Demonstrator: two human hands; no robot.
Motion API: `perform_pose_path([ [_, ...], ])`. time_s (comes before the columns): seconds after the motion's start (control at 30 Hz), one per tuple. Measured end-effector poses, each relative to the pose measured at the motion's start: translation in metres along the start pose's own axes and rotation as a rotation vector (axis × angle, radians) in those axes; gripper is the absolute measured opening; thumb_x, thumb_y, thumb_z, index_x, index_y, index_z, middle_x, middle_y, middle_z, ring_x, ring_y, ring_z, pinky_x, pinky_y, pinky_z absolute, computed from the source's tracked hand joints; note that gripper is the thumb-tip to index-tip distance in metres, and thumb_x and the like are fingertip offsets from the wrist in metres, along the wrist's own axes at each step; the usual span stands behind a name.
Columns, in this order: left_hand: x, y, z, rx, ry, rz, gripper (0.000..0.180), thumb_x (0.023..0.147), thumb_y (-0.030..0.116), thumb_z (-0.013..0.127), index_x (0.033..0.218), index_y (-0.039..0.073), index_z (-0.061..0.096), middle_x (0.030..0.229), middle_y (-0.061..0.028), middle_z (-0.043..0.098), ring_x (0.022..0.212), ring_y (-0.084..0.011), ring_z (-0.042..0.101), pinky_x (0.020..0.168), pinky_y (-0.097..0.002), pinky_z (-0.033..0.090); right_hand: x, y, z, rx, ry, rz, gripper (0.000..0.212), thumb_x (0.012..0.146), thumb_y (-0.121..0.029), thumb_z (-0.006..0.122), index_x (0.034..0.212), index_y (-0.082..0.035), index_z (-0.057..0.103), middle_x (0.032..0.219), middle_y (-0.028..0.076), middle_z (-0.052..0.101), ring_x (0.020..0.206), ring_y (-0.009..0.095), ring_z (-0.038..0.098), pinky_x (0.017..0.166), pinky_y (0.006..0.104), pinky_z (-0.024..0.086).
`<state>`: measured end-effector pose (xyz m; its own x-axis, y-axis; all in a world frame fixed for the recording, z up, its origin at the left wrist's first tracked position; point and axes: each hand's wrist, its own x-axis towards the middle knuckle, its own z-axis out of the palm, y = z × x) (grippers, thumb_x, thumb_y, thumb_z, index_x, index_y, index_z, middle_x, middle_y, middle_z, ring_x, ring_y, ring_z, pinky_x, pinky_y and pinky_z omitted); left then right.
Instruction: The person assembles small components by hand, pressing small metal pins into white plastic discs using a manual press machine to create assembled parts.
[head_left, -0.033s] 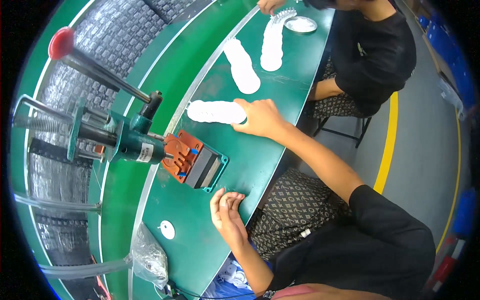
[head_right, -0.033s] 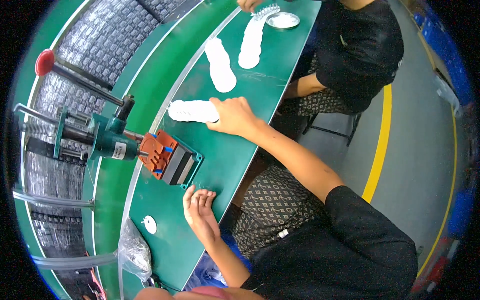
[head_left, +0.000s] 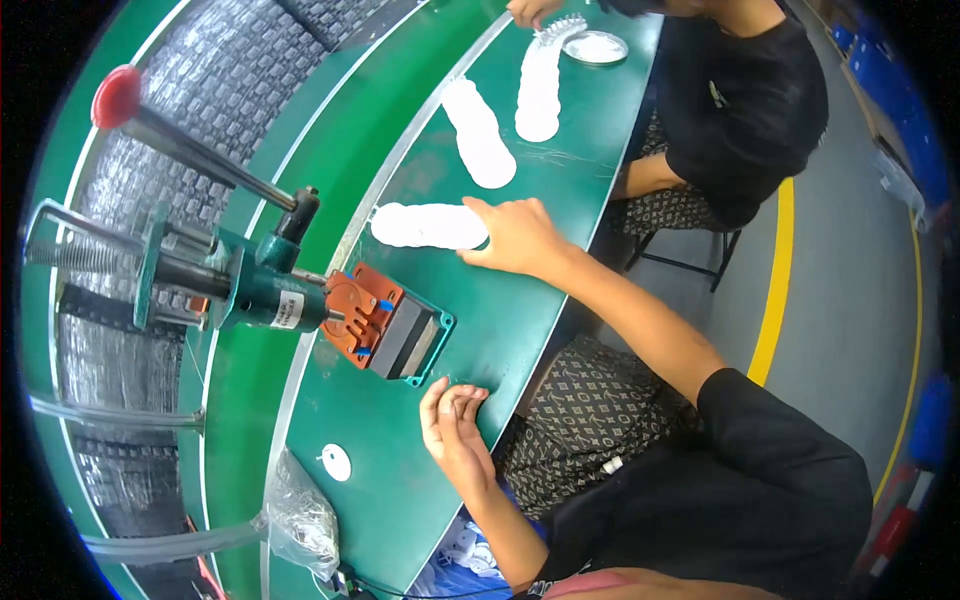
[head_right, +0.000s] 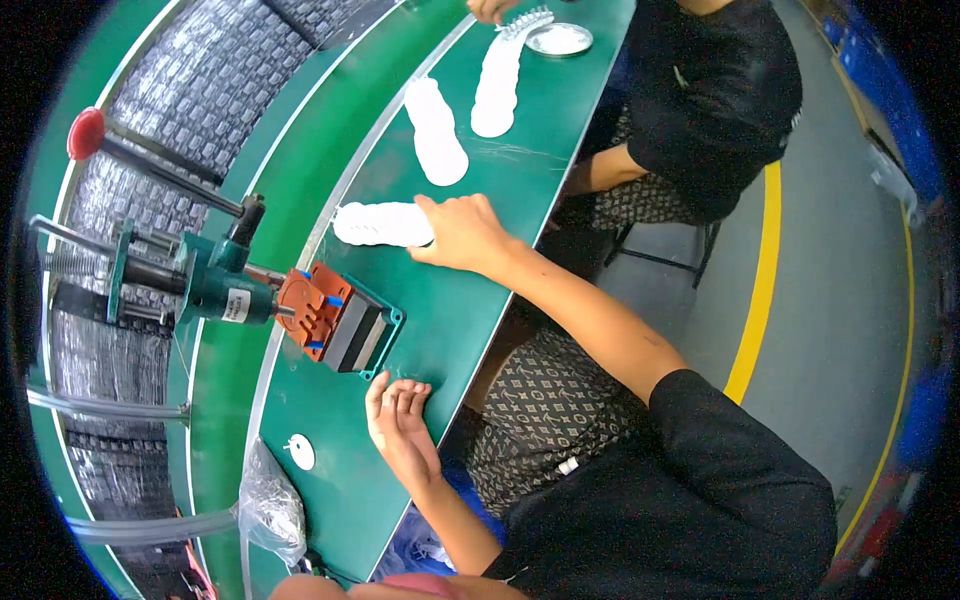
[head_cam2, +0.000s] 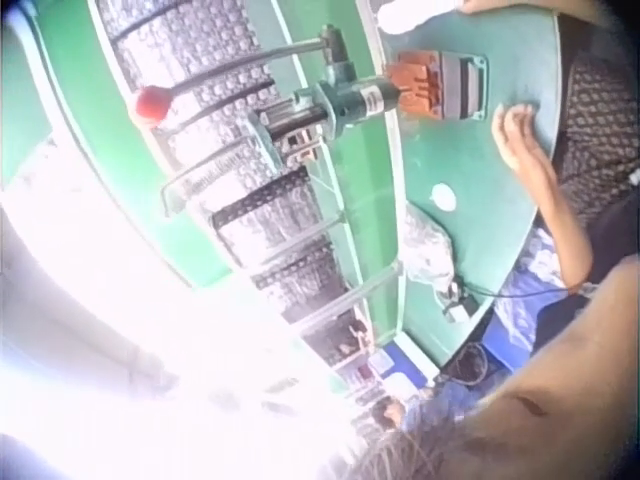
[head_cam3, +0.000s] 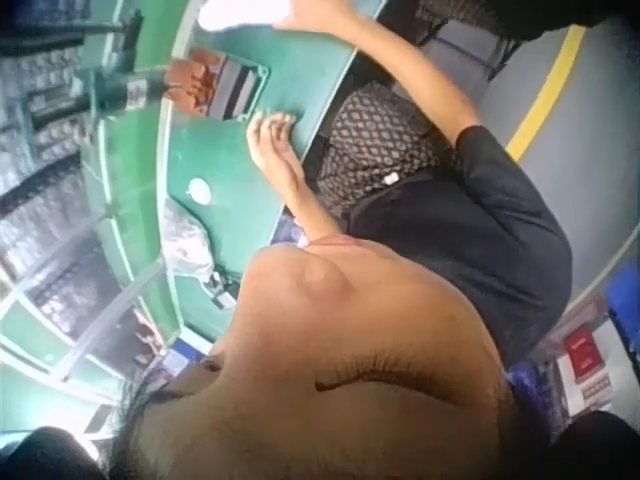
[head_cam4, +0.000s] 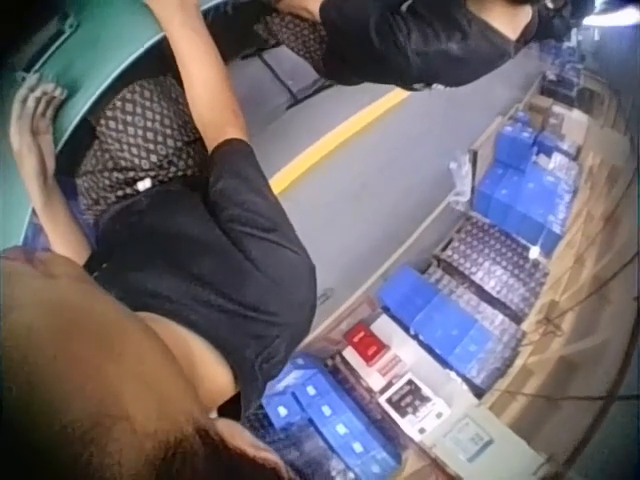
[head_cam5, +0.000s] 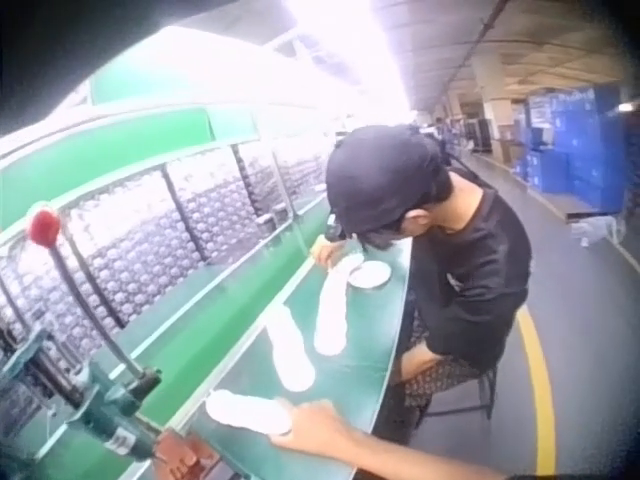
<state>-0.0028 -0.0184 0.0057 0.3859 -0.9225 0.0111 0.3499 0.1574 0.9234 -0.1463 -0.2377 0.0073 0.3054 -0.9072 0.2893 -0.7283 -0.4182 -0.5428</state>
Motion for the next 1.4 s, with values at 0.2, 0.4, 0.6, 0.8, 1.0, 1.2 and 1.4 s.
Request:
perform_pose_path([
  [0.2,0.0,-0.007,-0.001,0.011,0.006,0.071,0.026,0.097,0.008,0.049,0.119,-0.006,0.048,0.095,-0.0171,0.061,0.089,-0.0242,0.062,0.087,-0.0387,0.05,-0.018,0.012,0.014,0.564,0.26,0.069,0.061,0.081,-0.039,0.064,0.127,0.0,0.052,0.093,0.016,0.065,0.083,0.028,0.064,0.073,0.0378,0.049],
  [0.4,-0.015,-0.006,-0.021,0.3,0.127,0.199,0.018,0.096,0.005,0.051,0.109,-0.005,0.056,0.096,-0.0155,0.062,0.09,-0.0217,0.062,0.082,-0.0368,0.053,-0.056,0.027,-0.005,2.255,-0.266,0.616,0.044,0.075,0.0,0.048,0.119,0.008,0.053,0.109,0.013,0.06,0.099,0.024,0.058,0.083,0.0328,0.049],
  [0.6,-0.023,0.048,-0.081,1.118,0.433,0.443,0.036,0.093,0.014,0.057,0.124,-0.003,0.05,0.121,-0.0203,0.052,0.107,-0.0316,0.053,0.098,-0.0421,0.041,-0.069,0.008,-0.013,2.076,-0.272,0.447,0.052,0.072,0.01,0.043,0.123,0.011,0.05,0.125,0.018,0.056,0.113,0.027,0.055,0.102,0.0371,0.044],
  [0.8,-0.004,0.082,-0.15,1.798,0.364,0.464,0.073,0.086,0.023,0.068,0.143,-0.001,0.029,0.141,-0.0242,0.036,0.131,-0.0373,0.036,0.11,-0.0454,0.028,-0.088,-0.023,0.009,2.069,-0.541,0.335,0.049,0.087,0.007,0.047,0.134,0.012,0.036,0.141,0.023,0.039,0.132,0.035,0.041,0.112,0.044,0.033],
  [1.0,0.031,0.072,-0.149,1.632,0.436,0.229,0.066,0.085,0.019,0.068,0.139,-0.002,0.036,0.128,-0.0199,0.051,0.124,-0.0359,0.043,0.104,-0.0429,0.035,-0.086,-0.024,0.011,1.86,-0.521,0.246,0.05,0.095,-0.01,0.053,0.133,0.016,0.035,0.136,0.031,0.042,0.13,0.035,0.045,0.11,0.0411,0.037],
  [1.2,0.03,0.066,-0.146,1.574,0.378,0.381,0.048,0.085,0.007,0.064,0.13,0.003,0.049,0.116,-0.0175,0.056,0.113,-0.0332,0.05,0.099,-0.0414,0.039,-0.073,-0.024,-0.003,1.817,-0.627,0.398,0.043,0.098,-0.015,0.05,0.129,0.014,0.041,0.127,0.028,0.053,0.115,0.036,0.058,0.098,0.0441,0.05],
  [1.4,0.009,0.07,-0.135,1.394,0.352,0.347,0.045,0.087,0.004,0.061,0.131,0.002,0.051,0.116,-0.019,0.06,0.104,-0.0283,0.06,0.093,-0.0377,0.045,-0.075,-0.039,0.006,1.892,-0.501,0.511,0.035,0.099,-0.024,0.05,0.117,0.004,0.06,0.072,-0.001,0.053,0.063,0.01,0.052,0.064,0.0248,0.048],
])
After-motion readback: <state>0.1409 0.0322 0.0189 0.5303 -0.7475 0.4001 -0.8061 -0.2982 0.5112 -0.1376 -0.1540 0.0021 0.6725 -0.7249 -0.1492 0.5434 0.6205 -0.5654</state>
